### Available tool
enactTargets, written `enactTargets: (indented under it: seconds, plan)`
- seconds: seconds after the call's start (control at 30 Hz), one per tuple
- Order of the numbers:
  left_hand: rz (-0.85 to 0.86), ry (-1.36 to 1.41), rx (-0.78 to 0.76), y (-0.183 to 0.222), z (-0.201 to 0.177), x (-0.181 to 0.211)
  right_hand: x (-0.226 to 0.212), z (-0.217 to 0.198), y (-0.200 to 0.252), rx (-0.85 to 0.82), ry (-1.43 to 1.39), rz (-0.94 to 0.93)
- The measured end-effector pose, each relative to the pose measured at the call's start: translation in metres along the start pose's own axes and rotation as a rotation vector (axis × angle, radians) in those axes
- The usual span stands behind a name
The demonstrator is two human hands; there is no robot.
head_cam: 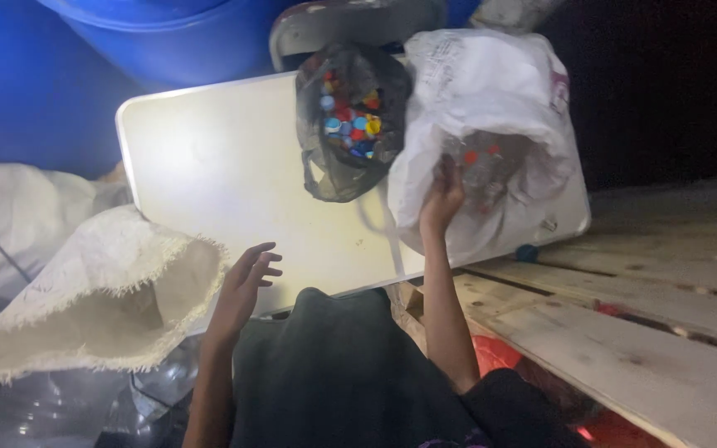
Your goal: The person sorts plastic bottles by removing the caps and placing them into a black bag, then placing the empty bottles into a white sack. The person handles the bottles one at a time, unscrewing the caps and separating the components.
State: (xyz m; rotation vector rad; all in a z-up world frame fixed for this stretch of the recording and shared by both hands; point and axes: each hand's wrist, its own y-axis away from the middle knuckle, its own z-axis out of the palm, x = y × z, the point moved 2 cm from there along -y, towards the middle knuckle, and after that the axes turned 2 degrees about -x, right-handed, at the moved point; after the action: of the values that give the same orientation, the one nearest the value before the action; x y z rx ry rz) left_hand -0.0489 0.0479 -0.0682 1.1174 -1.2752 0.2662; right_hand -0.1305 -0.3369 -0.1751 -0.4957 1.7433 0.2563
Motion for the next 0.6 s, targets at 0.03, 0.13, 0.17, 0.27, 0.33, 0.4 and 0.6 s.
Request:
enactTargets:
  seconds: [0.03, 0.13, 0.17, 0.27, 0.33, 0.4, 0.6]
  plan:
    - [-0.013, 0.022, 0.038, 0.003, -0.011, -0.009, -0.007, 0.002, 0.019, -0.046, -0.002, -0.003]
    - [-0.014, 0.133, 0.19, 0.015, -0.042, -0.038, -0.036, 0.009, 0.07, 0.036, -0.028, -0.101]
    - [-0.008, 0.153, 0.284, 0.018, -0.053, -0.048, -0.053, 0.014, 0.086, 0.04, 0.027, -0.202]
    - [-0.01, 0.31, 0.534, 0.029, -0.081, -0.099, -0.102, 0.037, 0.137, -0.092, 0.13, -0.4]
    - [0.003, 0.437, 0.685, 0.029, -0.096, -0.132, -0.126, 0.059, 0.162, -0.212, 0.17, -0.504]
    - [-0.044, 0.489, 0.852, 0.032, -0.108, -0.164, -0.144, 0.081, 0.187, -0.439, 0.163, -0.556]
    - [-0.183, 0.32, 1.175, 0.013, -0.16, -0.266, -0.172, 0.149, 0.242, -0.922, 0.018, -0.344]
